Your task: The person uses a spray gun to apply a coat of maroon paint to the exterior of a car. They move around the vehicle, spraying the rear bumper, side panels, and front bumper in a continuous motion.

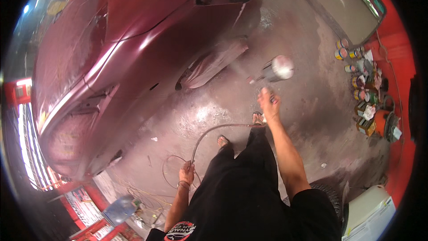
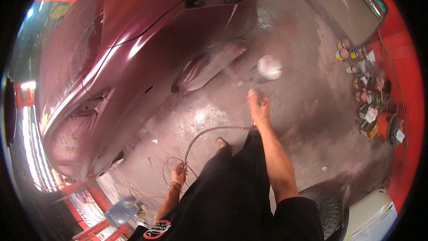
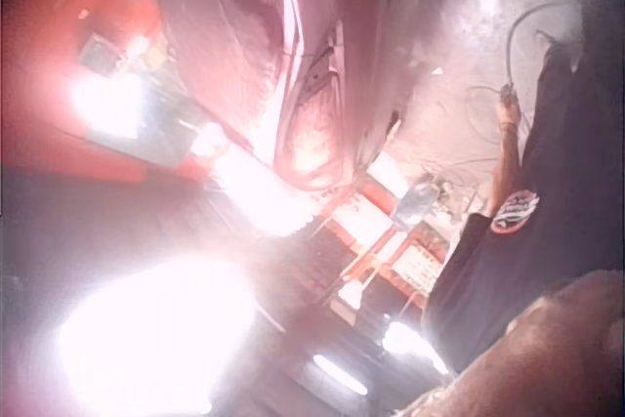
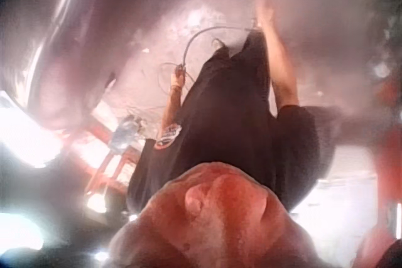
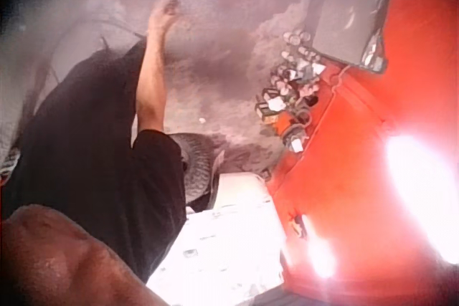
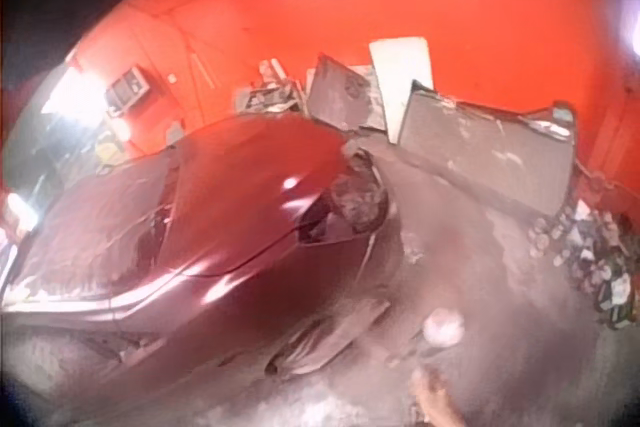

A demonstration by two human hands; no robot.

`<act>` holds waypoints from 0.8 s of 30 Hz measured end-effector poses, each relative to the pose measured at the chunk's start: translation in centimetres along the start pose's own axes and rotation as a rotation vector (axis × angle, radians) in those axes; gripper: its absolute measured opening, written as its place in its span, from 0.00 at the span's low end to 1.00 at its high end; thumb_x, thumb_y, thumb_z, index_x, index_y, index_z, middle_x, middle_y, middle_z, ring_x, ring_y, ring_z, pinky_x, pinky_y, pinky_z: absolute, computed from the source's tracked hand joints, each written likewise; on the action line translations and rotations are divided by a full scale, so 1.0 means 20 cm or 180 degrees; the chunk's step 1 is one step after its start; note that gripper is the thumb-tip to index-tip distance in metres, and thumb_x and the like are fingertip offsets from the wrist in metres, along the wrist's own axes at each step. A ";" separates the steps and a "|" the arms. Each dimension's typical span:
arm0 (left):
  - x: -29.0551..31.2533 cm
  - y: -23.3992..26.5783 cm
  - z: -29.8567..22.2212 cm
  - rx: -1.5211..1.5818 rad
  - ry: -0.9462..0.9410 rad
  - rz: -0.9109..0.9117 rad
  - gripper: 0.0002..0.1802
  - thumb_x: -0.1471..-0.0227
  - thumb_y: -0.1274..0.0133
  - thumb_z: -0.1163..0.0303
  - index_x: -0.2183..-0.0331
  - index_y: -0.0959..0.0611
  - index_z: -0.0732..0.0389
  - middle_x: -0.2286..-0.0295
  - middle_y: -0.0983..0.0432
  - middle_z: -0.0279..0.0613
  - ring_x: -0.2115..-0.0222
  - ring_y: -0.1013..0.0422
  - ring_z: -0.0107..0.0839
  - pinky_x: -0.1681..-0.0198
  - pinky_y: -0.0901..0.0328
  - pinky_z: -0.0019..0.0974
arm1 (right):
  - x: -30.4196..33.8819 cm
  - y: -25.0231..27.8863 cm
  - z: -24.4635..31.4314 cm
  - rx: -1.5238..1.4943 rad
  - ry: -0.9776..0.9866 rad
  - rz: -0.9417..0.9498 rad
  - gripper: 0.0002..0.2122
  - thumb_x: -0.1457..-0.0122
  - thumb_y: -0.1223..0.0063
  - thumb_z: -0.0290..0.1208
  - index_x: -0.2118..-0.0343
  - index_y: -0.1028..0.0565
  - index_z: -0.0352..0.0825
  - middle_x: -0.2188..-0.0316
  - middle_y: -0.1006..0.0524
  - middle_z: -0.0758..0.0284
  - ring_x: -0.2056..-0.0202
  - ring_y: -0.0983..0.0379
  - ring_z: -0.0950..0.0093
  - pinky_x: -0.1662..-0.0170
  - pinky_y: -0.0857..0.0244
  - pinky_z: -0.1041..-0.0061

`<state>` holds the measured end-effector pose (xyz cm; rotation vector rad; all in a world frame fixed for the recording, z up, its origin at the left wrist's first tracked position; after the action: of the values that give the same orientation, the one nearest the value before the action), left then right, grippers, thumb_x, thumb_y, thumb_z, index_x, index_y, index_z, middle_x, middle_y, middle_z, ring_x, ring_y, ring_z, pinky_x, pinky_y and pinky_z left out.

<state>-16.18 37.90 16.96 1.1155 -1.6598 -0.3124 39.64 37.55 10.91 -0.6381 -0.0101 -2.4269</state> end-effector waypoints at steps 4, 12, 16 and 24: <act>0.04 0.02 0.12 -0.0186 0.0067 0.0038 0.17 0.40 0.44 0.62 0.52 0.16 0.57 0.76 0.20 0.40 0.75 0.22 0.29 0.69 0.28 0.36 | 0.17 -0.03 -0.02 -0.0022 -0.0193 0.1135 0.16 0.35 0.45 0.45 0.68 0.22 0.36 0.76 0.25 0.76 0.72 0.31 0.85 0.69 0.36 0.80; 0.13 -0.08 -0.08 -0.0079 0.0337 0.0189 0.19 0.39 0.45 0.64 0.49 0.17 0.60 0.72 0.19 0.40 0.72 0.23 0.27 0.68 0.28 0.32 | -0.34 0.36 -0.37 -0.0968 -0.0843 0.0187 0.21 0.35 0.45 0.53 0.75 0.27 0.39 0.80 0.26 0.74 0.82 0.35 0.85 0.80 0.45 0.84; 0.08 -0.27 -0.29 -0.0030 0.0145 0.0468 0.23 0.39 0.45 0.64 0.45 0.21 0.63 0.69 0.18 0.42 0.70 0.22 0.28 0.66 0.27 0.32 | -0.73 0.63 -0.51 -0.0842 -0.1010 -0.0611 0.26 0.38 0.47 0.62 0.76 0.28 0.41 0.84 0.30 0.76 0.88 0.42 0.86 0.86 0.53 0.83; 0.10 -0.38 -0.38 -0.0143 0.0241 0.0594 0.27 0.38 0.46 0.60 0.40 0.26 0.57 0.49 0.22 0.52 0.47 0.25 0.49 0.44 0.32 0.43 | -0.98 1.11 -0.16 0.0005 0.0056 -0.2782 0.37 0.50 0.40 0.72 0.69 0.21 0.31 0.80 0.26 0.70 0.84 0.36 0.79 0.82 0.45 0.76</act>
<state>-5.81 34.78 16.11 0.9202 -1.6674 -0.1844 64.46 30.19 -3.81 -0.7063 -0.3504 -3.2626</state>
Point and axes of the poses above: each hand's wrist, its own x-axis away from the middle knuckle, its own y-axis out of the back of the hand, z = x × y, the point moved 8 cm from there along -x, towards the middle knuckle
